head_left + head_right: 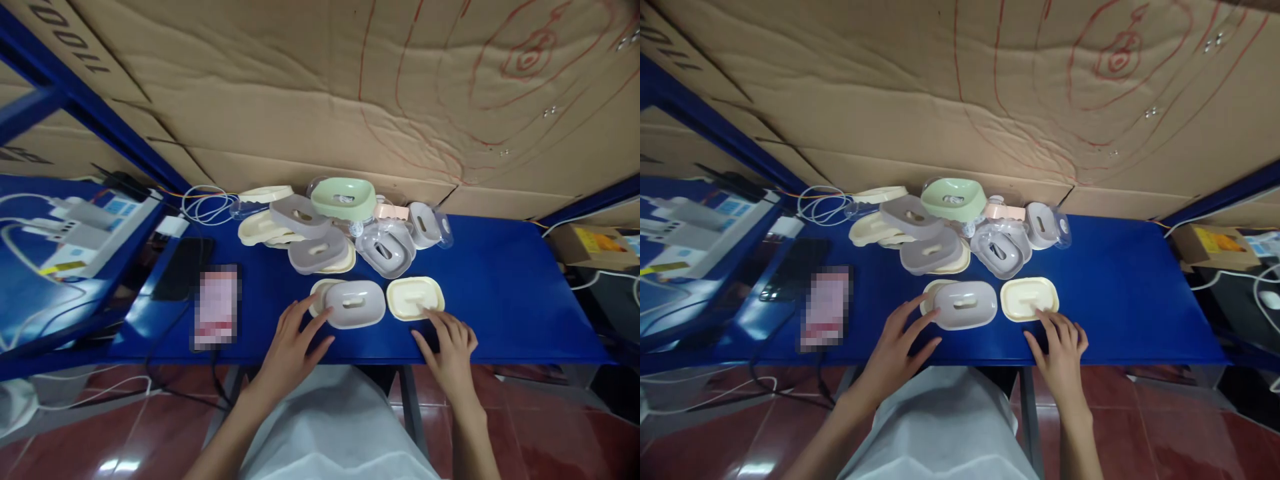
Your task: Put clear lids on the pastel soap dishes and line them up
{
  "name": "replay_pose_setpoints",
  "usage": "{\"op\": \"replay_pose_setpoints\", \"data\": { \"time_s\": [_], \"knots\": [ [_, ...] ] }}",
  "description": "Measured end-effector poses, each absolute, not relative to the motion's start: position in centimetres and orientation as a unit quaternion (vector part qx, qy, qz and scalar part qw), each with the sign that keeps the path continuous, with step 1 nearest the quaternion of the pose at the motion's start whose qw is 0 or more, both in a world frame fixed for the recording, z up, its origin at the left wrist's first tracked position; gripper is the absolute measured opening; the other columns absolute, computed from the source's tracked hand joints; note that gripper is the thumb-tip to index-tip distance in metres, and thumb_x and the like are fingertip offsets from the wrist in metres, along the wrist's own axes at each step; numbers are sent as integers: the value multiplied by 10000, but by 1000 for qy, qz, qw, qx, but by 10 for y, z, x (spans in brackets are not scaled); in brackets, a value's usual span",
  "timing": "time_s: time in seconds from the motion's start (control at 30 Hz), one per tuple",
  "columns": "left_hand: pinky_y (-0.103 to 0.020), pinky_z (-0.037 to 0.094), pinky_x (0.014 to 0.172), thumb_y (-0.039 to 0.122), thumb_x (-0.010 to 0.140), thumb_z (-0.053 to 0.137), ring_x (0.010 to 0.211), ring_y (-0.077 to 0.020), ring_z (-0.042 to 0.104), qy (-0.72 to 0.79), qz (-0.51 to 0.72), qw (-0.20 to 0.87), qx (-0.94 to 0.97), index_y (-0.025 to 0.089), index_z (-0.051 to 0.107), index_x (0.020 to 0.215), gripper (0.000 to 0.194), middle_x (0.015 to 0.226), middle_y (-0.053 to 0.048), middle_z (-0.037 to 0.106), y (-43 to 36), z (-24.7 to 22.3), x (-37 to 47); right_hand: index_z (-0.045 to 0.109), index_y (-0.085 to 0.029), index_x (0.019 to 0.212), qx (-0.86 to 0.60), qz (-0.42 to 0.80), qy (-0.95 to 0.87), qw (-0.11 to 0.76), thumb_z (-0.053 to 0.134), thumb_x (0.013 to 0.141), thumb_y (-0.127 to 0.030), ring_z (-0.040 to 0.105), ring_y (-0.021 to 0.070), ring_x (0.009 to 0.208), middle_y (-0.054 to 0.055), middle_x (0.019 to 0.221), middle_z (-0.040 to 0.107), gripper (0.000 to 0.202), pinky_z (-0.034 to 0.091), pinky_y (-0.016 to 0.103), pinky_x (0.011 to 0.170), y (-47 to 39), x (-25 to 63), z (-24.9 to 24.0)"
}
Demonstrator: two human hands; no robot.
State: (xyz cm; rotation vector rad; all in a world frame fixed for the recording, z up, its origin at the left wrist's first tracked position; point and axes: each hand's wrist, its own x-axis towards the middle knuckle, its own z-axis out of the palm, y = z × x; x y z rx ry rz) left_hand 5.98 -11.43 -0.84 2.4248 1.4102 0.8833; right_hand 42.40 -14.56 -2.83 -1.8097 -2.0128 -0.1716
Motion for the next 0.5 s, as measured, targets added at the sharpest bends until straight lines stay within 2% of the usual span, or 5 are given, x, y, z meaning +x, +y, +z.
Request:
{"op": "replay_pose_setpoints", "data": {
  "time_s": [0.13,0.2,0.37,0.43,0.5],
  "knots": [
    [-595,488,1186,309,1019,714,1481,-359,548,479,275,93,829,268,604,1497,492,1594,-206,534,-108,-16,68,751,-280,1289,-670,-100,-704,211,596,1067,-537,642,319,1032,100,1041,758,373,369,538,1024,-147,443,-29],
    [-589,492,1180,300,1024,706,1475,-357,556,489,271,88,824,263,634,1456,440,1598,-214,537,-105,-19,71,774,-270,1210,-672,-67,-696,246,590,1075,-518,643,284,918,75,950,752,338,403,503,969,-148,453,-21],
    [-550,516,1155,265,1019,712,1428,-331,599,489,304,81,814,266,667,1387,371,1550,-198,581,-105,-21,67,785,-218,1072,-688,79,-633,346,540,1085,-517,664,234,818,74,919,741,386,483,363,757,-124,477,6],
    [-565,497,1173,262,1013,722,1435,-330,589,479,316,80,815,269,660,1380,373,1541,-194,580,-107,-18,66,793,-195,1014,-724,79,-593,344,483,1088,-577,678,248,808,91,888,747,497,485,362,726,-96,493,10],
    [-574,473,1195,264,1011,724,1443,-325,581,467,323,84,819,270,646,1386,383,1529,-191,583,-109,-14,69,797,-169,1056,-756,47,-565,328,419,1089,-619,696,277,841,129,930,769,588,508,393,752,-67,510,9]
  ]
}}
